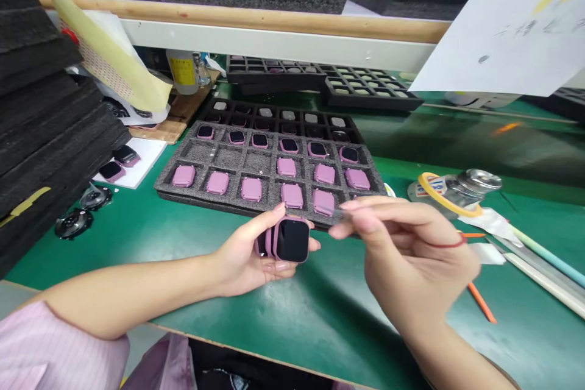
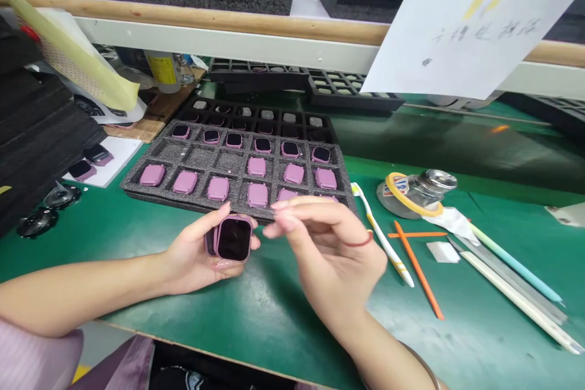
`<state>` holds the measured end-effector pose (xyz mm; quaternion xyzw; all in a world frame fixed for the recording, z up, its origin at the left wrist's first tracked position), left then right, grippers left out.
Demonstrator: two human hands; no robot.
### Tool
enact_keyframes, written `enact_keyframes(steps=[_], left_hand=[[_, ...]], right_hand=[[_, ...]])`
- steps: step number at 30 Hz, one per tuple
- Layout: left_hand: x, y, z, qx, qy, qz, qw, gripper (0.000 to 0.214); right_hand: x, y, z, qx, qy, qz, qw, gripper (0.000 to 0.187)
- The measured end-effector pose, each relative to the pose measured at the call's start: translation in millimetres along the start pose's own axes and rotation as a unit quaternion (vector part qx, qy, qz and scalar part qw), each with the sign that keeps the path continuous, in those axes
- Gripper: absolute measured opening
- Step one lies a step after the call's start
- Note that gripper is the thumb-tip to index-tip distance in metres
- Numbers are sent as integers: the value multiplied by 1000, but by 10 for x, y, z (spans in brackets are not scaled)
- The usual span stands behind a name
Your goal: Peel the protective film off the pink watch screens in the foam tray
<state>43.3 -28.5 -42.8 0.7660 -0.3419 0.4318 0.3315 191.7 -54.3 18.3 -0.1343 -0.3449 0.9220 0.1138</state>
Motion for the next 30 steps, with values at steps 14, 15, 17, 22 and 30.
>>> enact_keyframes(steps=[14, 15, 17, 22, 30], left_hand=[[37, 32, -10, 11, -19, 34, 999, 43], [38, 32, -12, 9, -21, 29, 999, 43], [36, 36, -17, 4, -23, 18, 1000, 44], [40, 47, -27, 7, -27, 27, 999, 45], [0, 53, -13, 4, -39, -3, 999, 47]], right_hand=[[212, 147, -97, 6, 20, 240, 971, 56], [210, 149, -88, 10, 15, 244, 970, 60], [189, 147, -71, 24, -20, 237, 971, 70], [-50, 78, 10, -30, 10, 84, 996, 49], [-55, 248, 189, -120, 125, 306, 936, 44]])
Point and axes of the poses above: each hand's wrist, its own y-axis away from the middle knuckle, its own x-axis out of the palm, z = x × y, the point moved 4 cm from there along -y, towards the middle knuckle, and after that the axes turned 4 degrees about z, right-handed, at the moved point
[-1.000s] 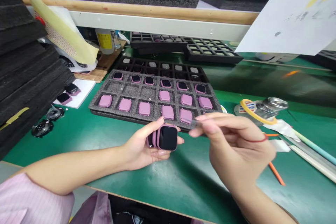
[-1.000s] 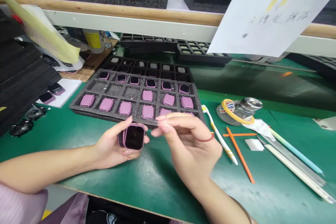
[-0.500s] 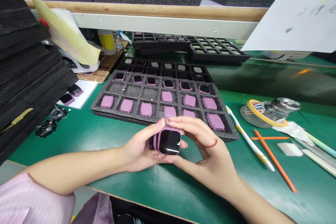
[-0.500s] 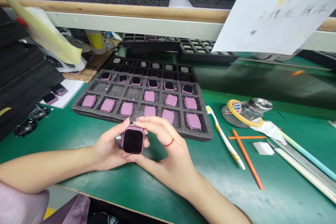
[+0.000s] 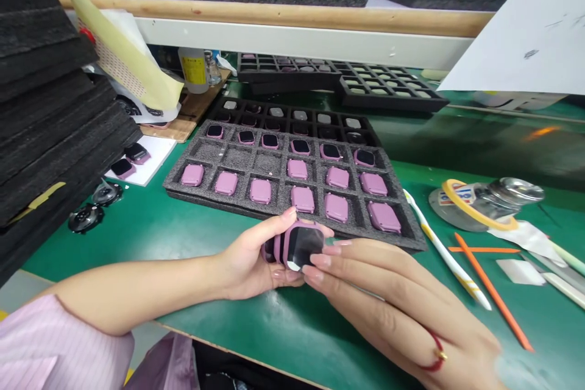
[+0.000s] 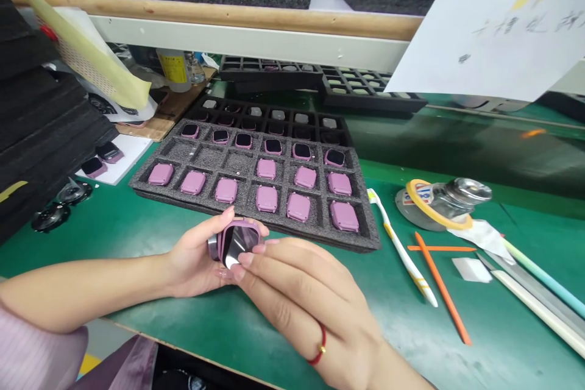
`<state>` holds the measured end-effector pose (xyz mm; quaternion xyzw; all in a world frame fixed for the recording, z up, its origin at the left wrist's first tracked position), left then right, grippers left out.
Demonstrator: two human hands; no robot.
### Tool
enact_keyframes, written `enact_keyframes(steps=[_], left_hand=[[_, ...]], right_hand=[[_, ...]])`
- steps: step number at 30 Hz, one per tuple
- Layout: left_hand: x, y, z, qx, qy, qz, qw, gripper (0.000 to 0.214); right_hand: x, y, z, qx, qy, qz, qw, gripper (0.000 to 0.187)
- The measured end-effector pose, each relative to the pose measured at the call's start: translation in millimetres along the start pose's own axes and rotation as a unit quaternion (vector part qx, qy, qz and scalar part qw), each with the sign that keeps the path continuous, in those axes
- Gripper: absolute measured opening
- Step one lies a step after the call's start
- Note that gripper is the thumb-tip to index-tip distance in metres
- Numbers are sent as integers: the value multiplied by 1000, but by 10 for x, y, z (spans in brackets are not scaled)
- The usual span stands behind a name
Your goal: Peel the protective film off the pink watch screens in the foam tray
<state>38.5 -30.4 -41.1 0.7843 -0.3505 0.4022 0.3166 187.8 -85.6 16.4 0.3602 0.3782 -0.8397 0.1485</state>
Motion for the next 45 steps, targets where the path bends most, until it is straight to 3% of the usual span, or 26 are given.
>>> enact_keyframes(steps=[3, 6, 9, 13, 17, 24, 31, 34, 37, 41, 45], left_hand=[[-4, -1, 1, -8, 1, -14, 1000, 48], [14, -1, -7, -7, 4, -11, 1000, 48], [39, -7, -13, 10, -21, 0, 1000, 50], [44, -21, -4, 47, -96, -11, 994, 52], [38, -35, 5, 46, -95, -17, 994, 49], [40, -26, -46, 11, -67, -14, 998, 51], [40, -2, -59, 20, -44, 7, 999, 53], [23, -17, -53, 33, -27, -18, 999, 51], [-17, -34, -46, 55, 14, -67, 996, 42], [-80, -23, -13, 58, 37, -123, 990, 31], [-84, 8, 48, 12, -54, -106, 993, 42]], right_hand=[[27, 26, 24, 2, 27, -22, 999, 46], [68, -36, 6, -53, 50, -2, 997, 51], [79, -140, -20, -94, 78, -44, 991, 56], [143, -237, -101, 16, 42, -74, 996, 65], [167, -237, -133, 73, -31, -69, 994, 50], [88, -249, -167, 62, -61, -70, 994, 52], [111, -247, -173, 58, -54, -56, 995, 54], [112, -257, -183, 32, -28, -47, 998, 55], [88, -339, -331, 38, 0, -53, 998, 43], [110, -644, -731, 157, 3, -71, 985, 32], [379, -1084, -999, 169, 20, -53, 984, 34]])
Point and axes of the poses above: each hand's wrist, its own y-axis away from the middle knuckle, its own x-axis out of the palm, z = x × y, the point moved 4 cm from there along -y, towards the middle knuckle, and after that the axes turned 4 degrees about z, right-handed, at the moved point
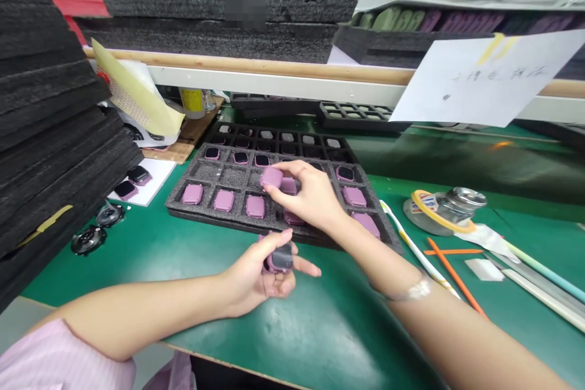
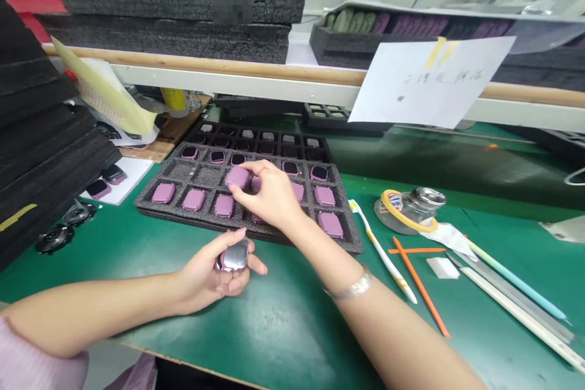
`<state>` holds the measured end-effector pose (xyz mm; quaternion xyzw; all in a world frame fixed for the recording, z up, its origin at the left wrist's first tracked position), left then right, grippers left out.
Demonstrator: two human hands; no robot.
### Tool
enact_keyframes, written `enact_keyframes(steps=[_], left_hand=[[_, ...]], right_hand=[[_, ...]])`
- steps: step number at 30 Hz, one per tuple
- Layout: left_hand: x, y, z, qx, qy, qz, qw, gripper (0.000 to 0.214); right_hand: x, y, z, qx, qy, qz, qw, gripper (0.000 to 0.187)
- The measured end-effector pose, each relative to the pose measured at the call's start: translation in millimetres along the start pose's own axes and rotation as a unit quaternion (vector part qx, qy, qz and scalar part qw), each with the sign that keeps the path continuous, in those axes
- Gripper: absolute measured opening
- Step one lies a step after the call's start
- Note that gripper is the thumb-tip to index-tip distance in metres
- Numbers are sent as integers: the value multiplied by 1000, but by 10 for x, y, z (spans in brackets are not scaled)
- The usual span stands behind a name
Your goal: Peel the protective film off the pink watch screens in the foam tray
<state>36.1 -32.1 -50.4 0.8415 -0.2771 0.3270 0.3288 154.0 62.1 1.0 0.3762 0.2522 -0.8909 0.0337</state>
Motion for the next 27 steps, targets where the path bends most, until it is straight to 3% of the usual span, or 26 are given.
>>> enact_keyframes(steps=[3, 6, 11, 14, 18, 27], left_hand=[[17, 21, 11, -5, -84, 26, 996, 47], [27, 17, -22, 19, -114, 32, 993, 48], [35, -35, -52, 5, -17, 50, 999, 53], [35, -57, -74, 2, 44, 57, 997, 48], [55, -69, -94, 6, 62, 94, 994, 53], [88, -48, -75, 0, 78, 119, 990, 50]], right_hand=[[289, -197, -59, 13, 2, 18, 1000, 31], [368, -164, -94, 31, -21, 27, 999, 30], [-61, 325, 71, 17, -88, 1, 996, 27], [-305, 672, 277, -61, -131, -1, 989, 28], [-337, 931, 453, -140, -83, 28, 986, 28], [-375, 939, 498, -127, -107, -72, 983, 9]])
Point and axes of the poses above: each hand's wrist, its own y-axis away from the middle knuckle, its own x-axis out of the palm, z = x × y, the point moved 4 cm from there along -y, towards the middle knuckle, and after that the axes turned 4 degrees about z, right-handed, at the moved point
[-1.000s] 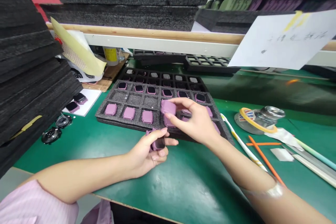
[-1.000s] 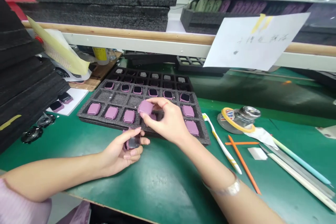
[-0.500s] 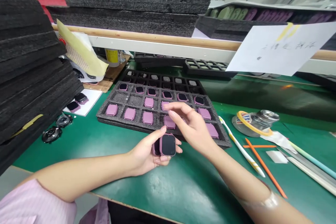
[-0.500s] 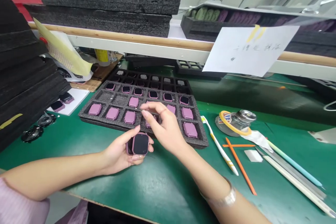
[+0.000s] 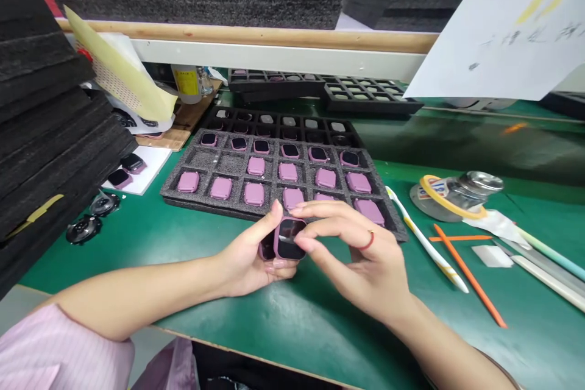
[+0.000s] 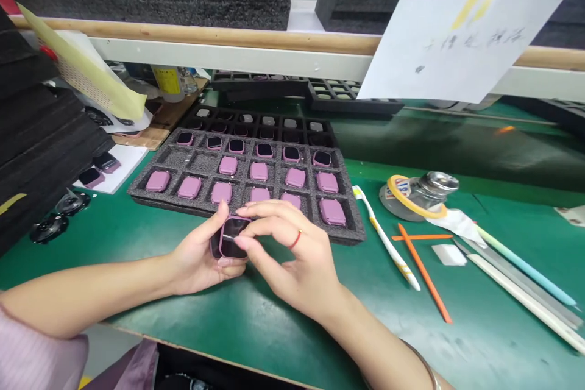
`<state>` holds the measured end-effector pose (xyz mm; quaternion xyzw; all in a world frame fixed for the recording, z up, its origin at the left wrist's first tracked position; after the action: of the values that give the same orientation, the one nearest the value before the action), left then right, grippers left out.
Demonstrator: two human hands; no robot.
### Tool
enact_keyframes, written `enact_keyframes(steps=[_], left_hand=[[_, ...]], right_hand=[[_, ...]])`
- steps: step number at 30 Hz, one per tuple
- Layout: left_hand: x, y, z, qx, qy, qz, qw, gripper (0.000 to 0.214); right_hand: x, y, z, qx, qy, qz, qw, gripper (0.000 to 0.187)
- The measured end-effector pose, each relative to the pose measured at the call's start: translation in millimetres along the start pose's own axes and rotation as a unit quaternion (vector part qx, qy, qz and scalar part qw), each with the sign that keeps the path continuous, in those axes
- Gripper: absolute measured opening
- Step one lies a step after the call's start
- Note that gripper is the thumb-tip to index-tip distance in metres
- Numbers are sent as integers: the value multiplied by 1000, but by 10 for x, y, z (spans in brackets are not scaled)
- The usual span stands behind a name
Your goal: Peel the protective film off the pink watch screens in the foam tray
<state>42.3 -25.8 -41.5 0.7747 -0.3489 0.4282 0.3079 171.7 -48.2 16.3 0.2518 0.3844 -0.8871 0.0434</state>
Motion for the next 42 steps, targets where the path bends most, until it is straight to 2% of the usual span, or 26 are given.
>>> enact_keyframes(steps=[4, 5, 7, 10, 11, 13, 16, 22, 29, 32, 33, 35, 37, 38, 40, 42], left_hand=[[6, 13, -5, -12, -11, -6, 1000, 57], [5, 16, -11, -10, -11, -7, 1000, 58], [5, 20, -20, -6, -9, -6, 1000, 58], [10, 25, -24, -3, -18, -1, 1000, 58], [11, 26, -23, -3, -24, 0, 1000, 59], [13, 27, -17, -6, -35, 4, 999, 60], [17, 29, -9, -10, -46, 18, 999, 62], [-1, 42, 9, -14, -55, 23, 998, 66], [16, 37, 4, -13, -50, 33, 998, 64], [21, 39, -1, -9, -50, 33, 998, 62], [23, 40, 0, -8, -49, 34, 998, 61], [31, 42, 0, -4, -45, 39, 998, 59], [43, 44, 1, -3, -43, 47, 998, 58], [50, 45, 0, -3, -43, 50, 998, 57], [61, 49, 0, -7, -51, 52, 997, 56], [68, 53, -4, -9, -65, 50, 997, 56]], right_hand=[[-157, 52, -44, 78, -62, -157, 983, 13], [-170, 70, -58, 94, -84, -171, 977, 12], [-128, 83, -76, 108, -116, -127, 979, 15], [20, 98, -79, 96, -101, 17, 990, 56], [59, 107, -81, 91, -85, 45, 991, 62], [110, 120, -86, 86, -66, 73, 991, 58], [136, 121, -86, 87, -76, 78, 990, 48], [122, 112, -64, 79, -82, 84, 990, 47], [122, 123, -81, 77, -81, 95, 989, 50], [104, 124, -65, 86, -94, 98, 987, 64], [77, 123, -55, 91, -106, 87, 986, 69], [-40, 123, -23, 83, -117, 21, 990, 68], [-180, 132, 44, 36, -62, -38, 997, 59], [-227, 138, 81, 11, -22, -38, 999, 57], [-257, 156, 139, -25, 28, 20, 999, 56], [-249, 187, 169, -29, 17, 86, 996, 52]])
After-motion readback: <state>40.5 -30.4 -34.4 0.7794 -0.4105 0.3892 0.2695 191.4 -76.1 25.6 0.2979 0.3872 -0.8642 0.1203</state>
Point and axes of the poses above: each hand's wrist, its own y-axis away from the middle knuckle, its own x-axis out of the palm, z = x × y, the point moved 4 cm from there along -y, towards the middle knuckle, and after that the axes turned 4 degrees about z, right-handed, at the moved point
